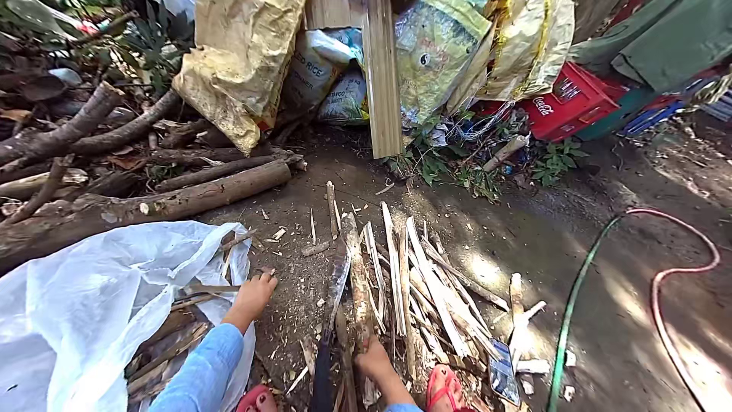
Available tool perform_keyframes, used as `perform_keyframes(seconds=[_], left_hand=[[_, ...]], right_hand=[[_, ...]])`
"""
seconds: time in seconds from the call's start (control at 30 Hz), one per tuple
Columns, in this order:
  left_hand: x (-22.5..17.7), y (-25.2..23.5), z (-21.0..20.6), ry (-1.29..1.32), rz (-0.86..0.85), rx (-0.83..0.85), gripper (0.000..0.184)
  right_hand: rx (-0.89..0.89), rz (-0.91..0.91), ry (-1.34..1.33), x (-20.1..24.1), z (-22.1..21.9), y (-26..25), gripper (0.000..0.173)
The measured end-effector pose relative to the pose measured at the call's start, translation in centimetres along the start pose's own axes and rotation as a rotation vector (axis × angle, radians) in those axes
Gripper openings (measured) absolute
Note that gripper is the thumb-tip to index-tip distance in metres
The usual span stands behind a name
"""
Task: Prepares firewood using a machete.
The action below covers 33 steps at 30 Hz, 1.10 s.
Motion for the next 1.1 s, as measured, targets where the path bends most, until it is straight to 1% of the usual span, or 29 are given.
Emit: perform_keyframes(seconds=[0.03, 0.1, 0.17, 0.23, 0.27, 0.3, 0.33, 0.37, 0.4, 0.43, 0.47, 0.53, 0.6, 0.63, 0.7, 0.73, 0.77, 0.8, 0.83, 0.87, 0.93, 1.0, 1.03, 1.07, 1.1], left_hand=[[-1.2, 0.3, 2.8, 0.058, 0.011, -0.060, 0.040], [-4.2, 1.4, 9.0, 0.183, 0.019, -0.200, 0.037], [-7.3, 2.4, 14.9, 0.356, 0.028, -0.314, 0.039], [-9.7, 2.7, 19.3, 0.588, 0.049, -0.387, 0.045], [-10.4, 2.5, 20.8, 0.719, 0.049, -0.438, 0.054], [-11.0, 2.0, 21.8, 0.830, 0.036, -0.474, 0.069], [-11.3, 1.6, 22.3, 0.906, 0.020, -0.490, 0.084], [-11.5, 1.5, 22.6, 0.947, 0.010, -0.483, 0.094], [-11.4, 1.6, 22.4, 0.956, 0.002, -0.461, 0.097], [-11.1, 1.9, 21.7, 0.938, -0.013, -0.430, 0.095], [-10.5, 2.2, 20.5, 0.899, -0.033, -0.388, 0.089], [-8.1, 3.3, 16.8, 0.748, -0.025, -0.255, 0.069], [-3.5, 4.4, 11.6, 0.562, 0.080, -0.118, 0.047], [-0.3, 5.5, 8.9, 0.473, 0.164, -0.061, 0.040], [6.6, 9.0, 4.1, 0.292, 0.347, 0.037, 0.035], [9.7, 11.3, 2.3, 0.193, 0.423, 0.086, 0.035], [12.5, 13.7, 0.8, 0.079, 0.490, 0.161, 0.041], [14.7, 16.3, -0.3, -0.023, 0.555, 0.241, 0.051], [16.5, 18.9, -1.2, -0.116, 0.616, 0.306, 0.062], [17.8, 21.5, -1.9, -0.189, 0.674, 0.365, 0.065], [19.6, 25.9, -3.2, -0.263, 0.763, 0.469, 0.064], [20.4, 29.4, -3.5, -0.222, 0.861, 0.535, 0.068], [20.4, 30.7, -3.6, -0.195, 0.926, 0.549, 0.065], [20.1, 31.6, -3.4, -0.185, 0.980, 0.558, 0.058], [19.4, 31.9, -3.1, -0.208, 0.987, 0.589, 0.051]], right_hand=[[0.017, 0.029, 0.021, 0.7, 0.1, 0.2, 0.063], [0.026, 0.076, 0.120, 1.3, -0.9, 0.7, 0.065], [0.020, 0.091, 0.260, 1.0, -2.8, 1.3, 0.068], [0.016, 0.083, 0.356, 0.0, -4.9, 1.8, 0.078], [0.004, 0.075, 0.374, -0.7, -5.8, 1.9, 0.079], [-0.012, 0.068, 0.383, -1.4, -6.6, 1.8, 0.076], [-0.032, 0.068, 0.391, -2.1, -7.3, 1.6, 0.071], [-0.051, 0.083, 0.403, -2.5, -7.7, 1.4, 0.064], [-0.058, 0.109, 0.417, -2.8, -8.0, 1.4, 0.056], [-0.058, 0.141, 0.429, -2.9, -8.4, 1.3, 0.051], [-0.058, 0.172, 0.433, -2.9, -8.7, 1.3, 0.050], [-0.066, 0.187, 0.421, -3.1, -9.1, 1.3, 0.057], [-0.074, 0.176, 0.384, -3.3, -9.4, 1.2, 0.064], [-0.085, 0.172, 0.349, -3.4, -9.6, 1.2, 0.065], [-0.109, 0.174, 0.256, -3.3, -9.9, 1.2, 0.060], [-0.129, 0.175, 0.206, -3.2, -9.8, 1.1, 0.056], [-0.146, 0.175, 0.170, -3.1, -9.8, 0.9, 0.053], [-0.162, 0.172, 0.146, -2.9, -9.8, 0.7, 0.052], [-0.171, 0.167, 0.133, -2.9, -9.9, 0.5, 0.052], [-0.176, 0.164, 0.125, -2.9, -9.9, 0.3, 0.053], [-0.180, 0.165, 0.127, -2.8, -9.9, -0.1, 0.052], [-0.185, 0.169, 0.145, -2.7, -9.9, -0.7, 0.052], [-0.192, 0.171, 0.160, -2.8, -9.9, -1.1, 0.051], [-0.192, 0.174, 0.179, -2.7, -9.9, -1.3, 0.050], [-0.176, 0.169, 0.203, -2.5, -9.8, -1.3, 0.049]])
Point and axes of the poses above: each hand's wrist, its own y-axis away from the middle knuckle, its own z-axis out of the back of the hand, x = y × z, the point moved 8 cm from there along -y, towards the middle knuckle, and after that the axes turned 8 degrees about -x, right-handed, at the moved point
